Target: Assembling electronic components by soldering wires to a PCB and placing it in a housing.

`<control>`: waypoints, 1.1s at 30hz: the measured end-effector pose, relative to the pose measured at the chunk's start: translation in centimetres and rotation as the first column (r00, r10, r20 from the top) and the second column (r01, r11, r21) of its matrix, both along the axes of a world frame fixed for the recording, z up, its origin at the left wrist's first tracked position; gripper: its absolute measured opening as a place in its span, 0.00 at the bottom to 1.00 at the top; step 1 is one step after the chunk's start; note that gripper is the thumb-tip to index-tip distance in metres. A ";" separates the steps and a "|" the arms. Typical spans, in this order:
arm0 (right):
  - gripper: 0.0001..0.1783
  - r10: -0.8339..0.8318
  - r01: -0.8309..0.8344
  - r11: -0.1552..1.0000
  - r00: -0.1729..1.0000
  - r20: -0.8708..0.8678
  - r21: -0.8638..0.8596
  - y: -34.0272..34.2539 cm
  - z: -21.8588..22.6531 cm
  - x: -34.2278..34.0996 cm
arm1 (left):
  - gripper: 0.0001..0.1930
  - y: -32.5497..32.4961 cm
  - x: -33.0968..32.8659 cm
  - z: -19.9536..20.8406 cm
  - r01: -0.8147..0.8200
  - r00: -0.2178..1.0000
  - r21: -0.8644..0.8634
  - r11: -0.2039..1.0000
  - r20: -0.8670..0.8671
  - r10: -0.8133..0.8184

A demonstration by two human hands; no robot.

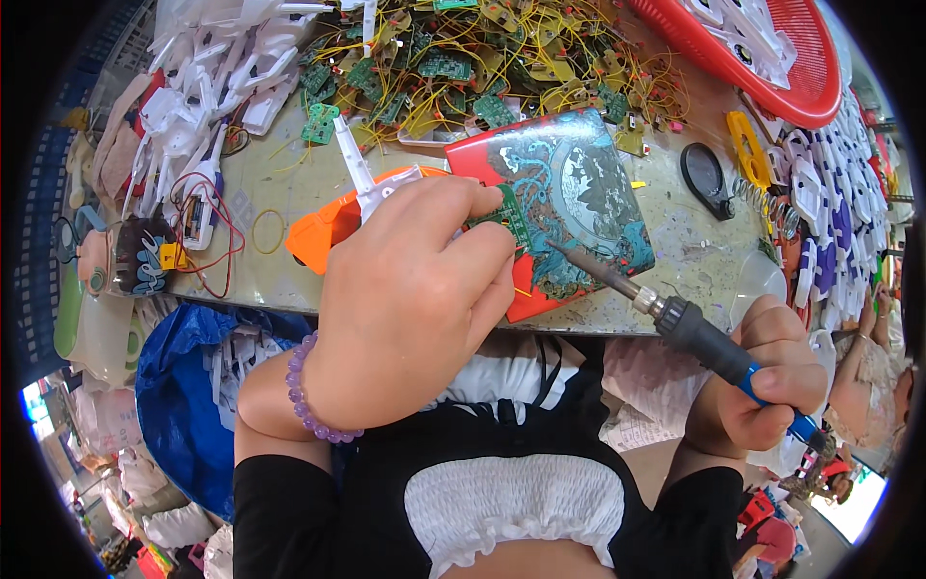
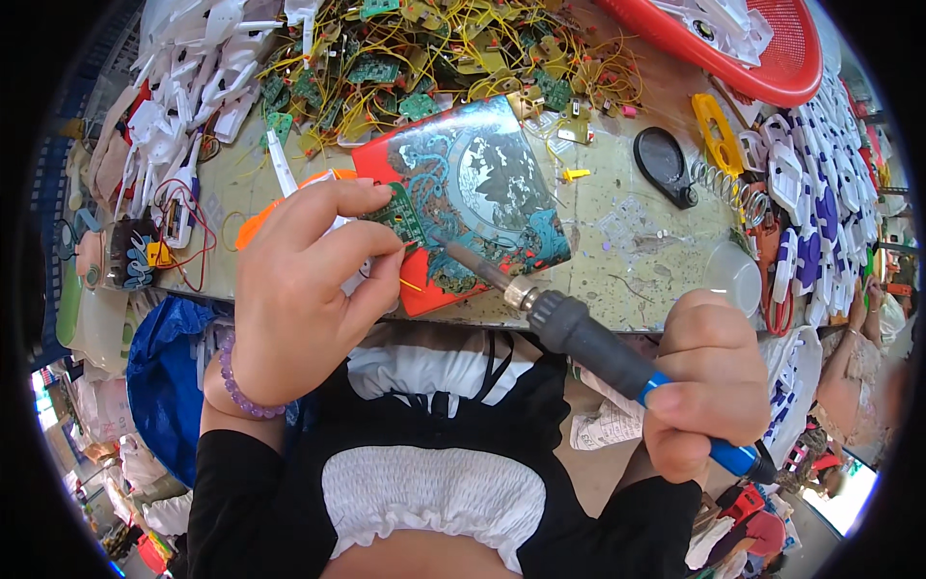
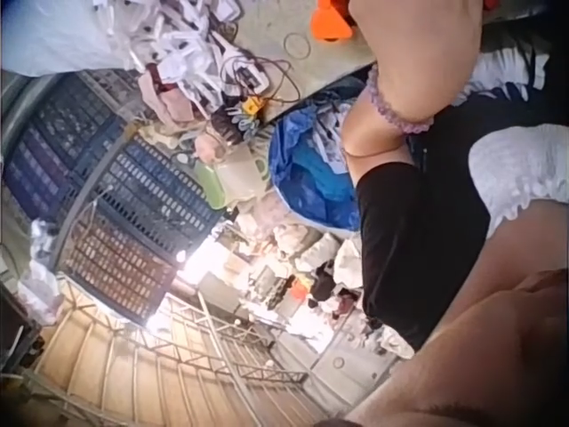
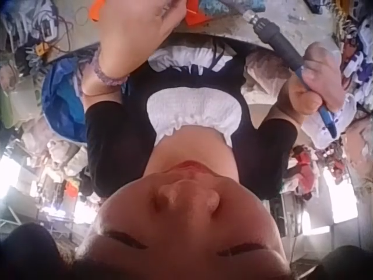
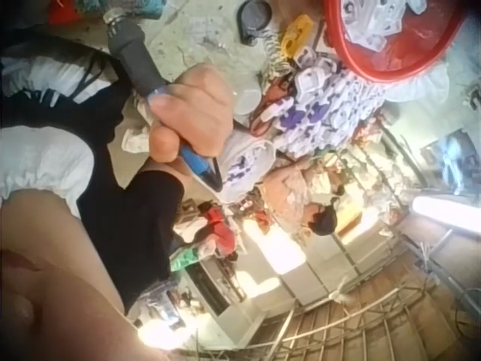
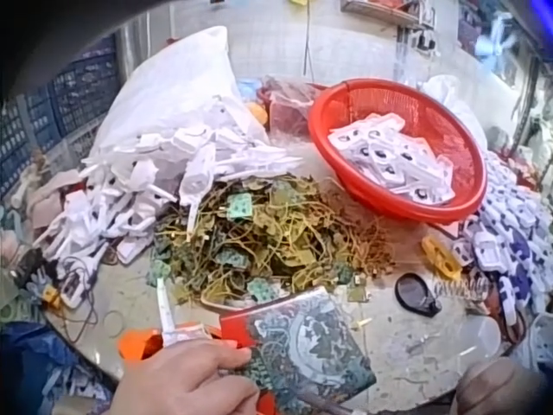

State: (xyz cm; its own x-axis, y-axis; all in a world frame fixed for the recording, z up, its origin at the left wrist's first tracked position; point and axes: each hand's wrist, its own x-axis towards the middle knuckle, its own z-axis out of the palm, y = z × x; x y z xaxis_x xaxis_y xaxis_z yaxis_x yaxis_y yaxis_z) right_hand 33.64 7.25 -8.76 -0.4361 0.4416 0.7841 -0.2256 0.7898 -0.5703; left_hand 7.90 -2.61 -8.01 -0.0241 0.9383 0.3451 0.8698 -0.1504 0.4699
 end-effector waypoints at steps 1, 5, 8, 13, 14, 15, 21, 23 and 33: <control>0.21 0.057 -0.058 0.997 0.998 0.029 0.048 0.4 0.1 -0.1 | 0.06 0.0 0.1 0.0 -0.004 1.000 -0.006 1.000 0.002 0.004; 0.21 0.130 -0.134 0.989 0.989 0.064 0.057 1.0 0.2 -0.7 | 0.06 0.0 0.2 0.0 -0.023 1.000 -0.019 1.000 0.007 0.023; 0.20 0.136 -0.142 0.987 0.988 0.078 0.072 1.1 0.7 -0.8 | 0.06 0.1 0.3 0.2 -0.010 1.000 -0.022 1.000 0.009 0.010; 0.21 0.199 -0.209 0.974 0.974 0.112 0.091 1.8 0.6 -0.9 | 0.07 0.0 0.2 0.2 -0.019 1.000 -0.042 0.999 0.002 0.020; 0.21 0.193 -0.204 0.975 0.974 0.117 0.093 1.7 0.8 -0.8 | 0.07 0.1 0.3 0.3 -0.014 1.000 -0.045 0.999 0.006 0.014; 0.20 0.182 -0.194 0.976 0.976 0.116 0.103 1.7 0.9 -0.7 | 0.07 0.2 0.4 0.4 -0.008 1.000 -0.042 0.999 0.011 0.008; 0.20 0.184 -0.194 0.975 0.978 0.102 0.106 1.7 0.5 -1.2 | 0.07 0.0 0.3 0.4 -0.025 1.000 -0.054 0.998 0.010 0.025; 0.20 0.181 -0.192 0.976 0.978 0.105 0.106 1.7 0.5 -1.2 | 0.07 0.0 0.3 0.3 -0.024 1.000 -0.057 0.998 0.009 0.025; 0.21 0.206 -0.217 0.971 0.971 0.119 0.097 2.0 0.5 -1.2 | 0.07 0.1 0.5 0.1 -0.032 0.999 -0.043 0.999 0.004 0.032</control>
State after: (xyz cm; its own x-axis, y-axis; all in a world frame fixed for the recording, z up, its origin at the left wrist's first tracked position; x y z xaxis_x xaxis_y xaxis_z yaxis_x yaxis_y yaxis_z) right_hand 32.44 9.25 -8.27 -0.5947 0.2452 0.7656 -0.3363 0.7891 -0.5140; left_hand 8.39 -2.52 -7.88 -0.0558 0.9509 0.3043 0.8714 -0.1024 0.4797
